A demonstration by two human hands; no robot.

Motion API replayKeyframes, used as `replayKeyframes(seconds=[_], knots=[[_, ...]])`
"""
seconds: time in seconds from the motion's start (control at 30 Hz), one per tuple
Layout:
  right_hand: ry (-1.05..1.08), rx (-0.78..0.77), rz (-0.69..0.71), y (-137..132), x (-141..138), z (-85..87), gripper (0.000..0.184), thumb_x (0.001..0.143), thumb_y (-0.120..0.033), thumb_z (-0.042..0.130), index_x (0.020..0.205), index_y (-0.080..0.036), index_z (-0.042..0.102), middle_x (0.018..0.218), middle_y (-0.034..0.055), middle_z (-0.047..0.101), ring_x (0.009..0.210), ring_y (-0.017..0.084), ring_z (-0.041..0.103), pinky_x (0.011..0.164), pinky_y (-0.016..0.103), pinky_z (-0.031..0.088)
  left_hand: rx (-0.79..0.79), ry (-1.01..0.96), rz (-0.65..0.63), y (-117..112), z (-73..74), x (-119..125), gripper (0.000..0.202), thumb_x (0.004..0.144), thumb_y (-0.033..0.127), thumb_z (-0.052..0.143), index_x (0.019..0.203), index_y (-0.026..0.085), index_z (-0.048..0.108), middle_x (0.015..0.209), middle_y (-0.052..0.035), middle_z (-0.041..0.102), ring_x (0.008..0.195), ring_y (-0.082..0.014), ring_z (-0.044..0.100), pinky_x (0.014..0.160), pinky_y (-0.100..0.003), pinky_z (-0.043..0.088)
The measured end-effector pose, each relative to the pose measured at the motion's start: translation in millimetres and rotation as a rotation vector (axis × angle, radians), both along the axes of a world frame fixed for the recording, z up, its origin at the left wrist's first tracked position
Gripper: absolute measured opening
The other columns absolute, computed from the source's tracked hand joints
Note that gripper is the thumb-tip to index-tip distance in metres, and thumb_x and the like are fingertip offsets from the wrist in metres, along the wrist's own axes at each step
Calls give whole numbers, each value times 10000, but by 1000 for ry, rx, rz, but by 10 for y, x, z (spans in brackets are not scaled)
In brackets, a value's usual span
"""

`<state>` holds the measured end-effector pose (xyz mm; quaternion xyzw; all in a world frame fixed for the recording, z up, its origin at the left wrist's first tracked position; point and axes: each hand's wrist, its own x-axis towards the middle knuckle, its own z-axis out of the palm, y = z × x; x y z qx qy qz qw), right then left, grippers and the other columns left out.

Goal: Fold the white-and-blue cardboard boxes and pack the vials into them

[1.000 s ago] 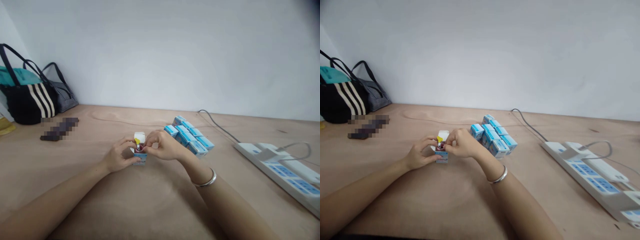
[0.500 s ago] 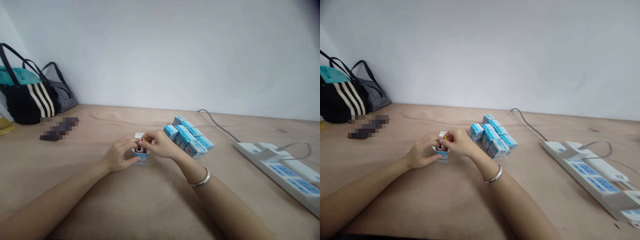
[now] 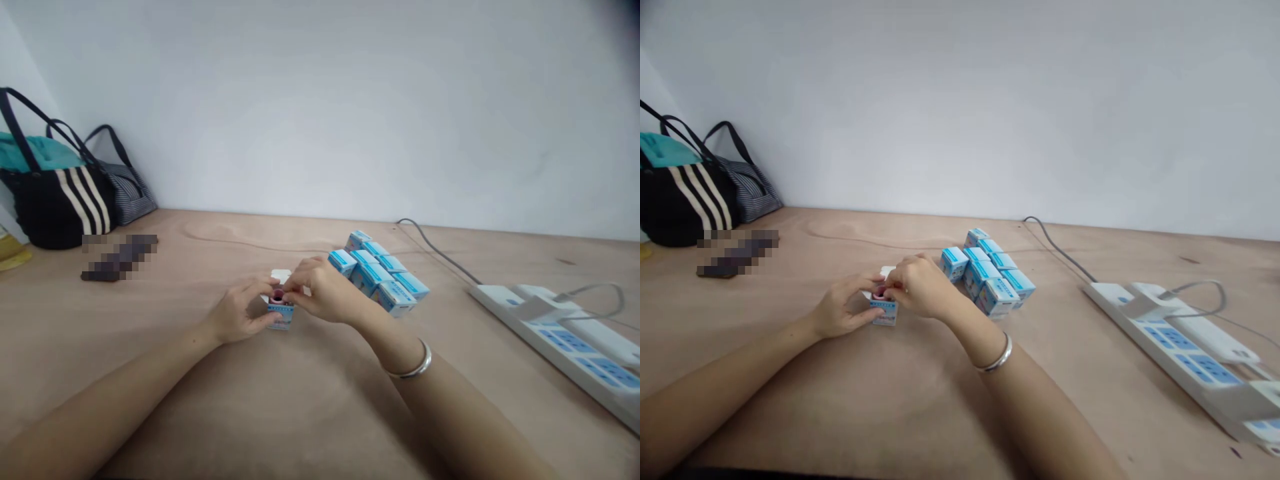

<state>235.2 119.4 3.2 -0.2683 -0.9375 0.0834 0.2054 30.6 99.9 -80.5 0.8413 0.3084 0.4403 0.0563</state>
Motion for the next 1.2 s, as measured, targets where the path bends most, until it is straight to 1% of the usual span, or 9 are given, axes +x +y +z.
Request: replayKeyframes(seconds=[0.1,0.27,0.33,0.5,0.57,0.77,0.93,1.07,1.2], knots=[[42,-23,-54,-1,20,22,191,826,-312,619,756,-176,733,671,50,627,664,136,566,657,257,380,-8,2,3,5,-22,-8,314,738,283,689,1005,208,542,1184,-103,600,1107,-230,588,951,-404,480],[264,-75,-344,49,109,30,157,819,-257,589,750,-137,664,693,39,600,631,120,530,607,248,390,22,-119,-8,40,-79,-36,564,666,308,756,1107,210,418,1205,-127,554,1149,-250,551,937,-440,477],[269,-223,-385,73,153,7,169,801,-300,610,827,-135,634,672,18,594,598,111,515,561,236,386,37,-160,-11,43,-86,-46,575,666,295,756,1104,208,393,1194,-130,552,1149,-251,549,930,-448,477],[203,-813,-282,110,172,-77,540,702,-456,714,1079,-107,545,659,3,610,584,109,546,551,232,427,62,-41,30,16,-57,-51,414,687,302,738,1016,208,505,1204,-118,542,1115,-251,564,930,-434,481],[263,-913,-273,123,135,-119,594,672,-471,736,1089,-98,538,649,-4,604,589,106,548,556,228,436,75,-3,35,9,-44,-43,322,713,297,717,973,210,548,1207,-111,538,1117,-243,563,934,-421,483],[390,-779,-171,140,16,-272,478,614,-485,760,883,-119,611,538,-75,479,483,49,382,453,175,286,95,-40,33,18,-34,-24,284,701,274,732,930,205,579,1199,-116,541,1151,-258,533,912,-427,493],[475,-591,-137,118,-13,-297,396,628,-414,764,854,-136,597,650,-39,555,538,66,446,492,188,349,80,-68,62,21,-109,-19,360,697,269,739,992,215,539,1208,-118,515,1196,-281,491,944,-481,466],[435,-457,44,70,2,-209,304,680,-340,741,882,-142,627,822,29,639,644,97,552,596,224,448,-21,-261,1,54,-224,-5,605,666,294,763,1149,218,406,1242,-127,464,1110,-253,564,863,-445,533],[374,-351,56,31,16,-134,204,748,-338,689,800,-141,678,773,52,656,697,127,593,637,241,470,-72,-302,-41,71,-273,6,644,665,303,763,1175,234,376,1264,-121,423,990,-197,616,846,-429,550]])
